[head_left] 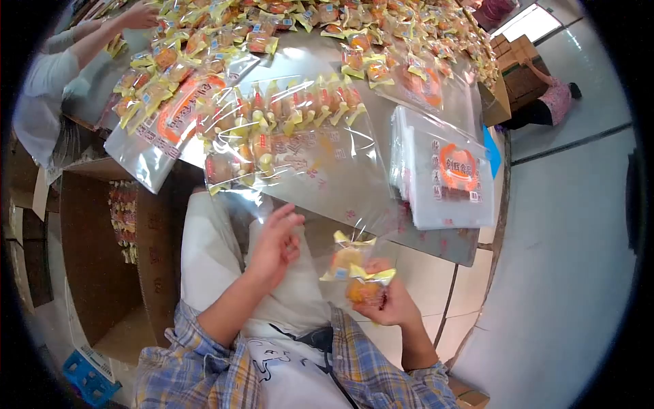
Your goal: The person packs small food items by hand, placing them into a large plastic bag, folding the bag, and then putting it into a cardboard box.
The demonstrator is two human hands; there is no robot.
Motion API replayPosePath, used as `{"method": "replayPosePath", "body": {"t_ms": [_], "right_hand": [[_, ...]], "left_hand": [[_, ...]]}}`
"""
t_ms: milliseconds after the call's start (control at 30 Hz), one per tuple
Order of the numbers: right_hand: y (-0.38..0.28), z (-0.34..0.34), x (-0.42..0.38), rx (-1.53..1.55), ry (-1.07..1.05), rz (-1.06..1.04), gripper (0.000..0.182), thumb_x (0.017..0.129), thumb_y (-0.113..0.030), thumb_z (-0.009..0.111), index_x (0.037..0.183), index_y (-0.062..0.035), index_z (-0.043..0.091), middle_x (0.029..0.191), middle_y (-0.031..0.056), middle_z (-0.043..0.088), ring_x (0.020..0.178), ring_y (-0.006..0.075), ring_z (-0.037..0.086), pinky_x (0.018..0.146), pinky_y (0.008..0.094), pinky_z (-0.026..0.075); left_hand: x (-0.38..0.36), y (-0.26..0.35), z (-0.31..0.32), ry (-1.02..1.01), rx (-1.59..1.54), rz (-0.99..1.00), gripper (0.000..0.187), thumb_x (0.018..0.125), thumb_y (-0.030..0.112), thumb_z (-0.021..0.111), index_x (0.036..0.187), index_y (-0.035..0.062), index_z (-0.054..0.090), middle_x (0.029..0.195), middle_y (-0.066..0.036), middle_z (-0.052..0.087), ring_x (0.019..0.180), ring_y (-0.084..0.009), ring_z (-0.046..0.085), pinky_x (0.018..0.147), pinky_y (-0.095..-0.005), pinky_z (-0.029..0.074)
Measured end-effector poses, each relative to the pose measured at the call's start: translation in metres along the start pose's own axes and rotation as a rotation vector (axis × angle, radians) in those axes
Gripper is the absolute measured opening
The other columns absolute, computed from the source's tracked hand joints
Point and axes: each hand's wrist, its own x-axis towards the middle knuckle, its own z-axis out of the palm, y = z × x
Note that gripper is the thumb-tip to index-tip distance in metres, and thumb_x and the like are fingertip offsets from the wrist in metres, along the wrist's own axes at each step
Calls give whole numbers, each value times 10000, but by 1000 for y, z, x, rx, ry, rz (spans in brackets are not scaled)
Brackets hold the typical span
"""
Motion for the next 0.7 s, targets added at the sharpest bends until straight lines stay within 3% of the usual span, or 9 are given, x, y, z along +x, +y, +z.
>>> {"method": "replayPosePath", "body": {"t_ms": [100,133,300,333,433,467,567,600,700], "right_hand": [[-21,8,24,-396,-49,-8,597,807,-234,883,1289,-101,558,1230,162,601,1185,364,588,987,433,513],[-24,19,34,-479,21,-90,578,824,-263,847,1314,-100,587,1229,157,623,1192,412,573,953,478,542],[-39,45,89,-717,14,-111,607,841,-207,802,1407,-136,597,1243,104,629,1168,371,582,916,469,558],[-42,47,97,-741,46,-145,618,831,-198,804,1410,-142,598,1240,103,629,1153,367,584,914,465,558],[-43,44,118,-795,165,-224,641,804,-171,805,1413,-156,605,1228,99,628,1119,360,584,915,458,556],[-42,44,122,-811,209,-248,647,796,-161,804,1413,-160,608,1224,98,627,1110,358,583,916,456,554],[-34,43,127,-812,150,-244,637,786,-159,811,1396,-152,628,1201,100,630,1099,359,583,917,449,547],[-33,44,127,-831,164,-239,629,785,-163,813,1388,-143,634,1194,101,631,1099,357,583,920,452,544],[-26,44,124,-885,230,-177,596,799,-179,815,1367,-113,646,1176,105,635,1097,354,580,932,458,529]], "left_hand": [[5,15,-2,-20,-35,130,489,1060,371,593,1442,69,547,1179,-30,667,796,-78,540,601,-220,407],[2,22,-2,-35,22,177,470,1069,377,572,1418,62,571,1160,-30,670,801,-76,538,607,-223,408],[-8,48,11,26,369,454,472,1102,369,464,1383,29,629,1125,-33,700,890,-79,546,759,-252,435],[-7,50,6,16,433,491,460,1097,311,475,1442,29,589,1244,-66,684,1017,-111,566,905,-277,445],[-11,54,18,-53,354,599,466,1082,225,512,1511,44,521,1353,-99,637,1156,-155,554,1031,-310,428],[-10,51,17,-81,274,540,619,1025,146,611,1600,70,398,1446,-123,573,1289,-199,510,1112,-348,396],[-14,47,21,-40,509,657,807,957,119,699,1653,90,291,1477,-135,543,1319,-209,500,1119,-368,395],[-17,48,24,-25,571,635,925,914,146,757,1668,66,228,1509,-190,510,1364,-282,495,1140,-407,389],[-19,42,15,43,979,735,919,916,173,757,1653,17,230,1521,-251,483,1393,-369,478,1159,-452,376]]}}
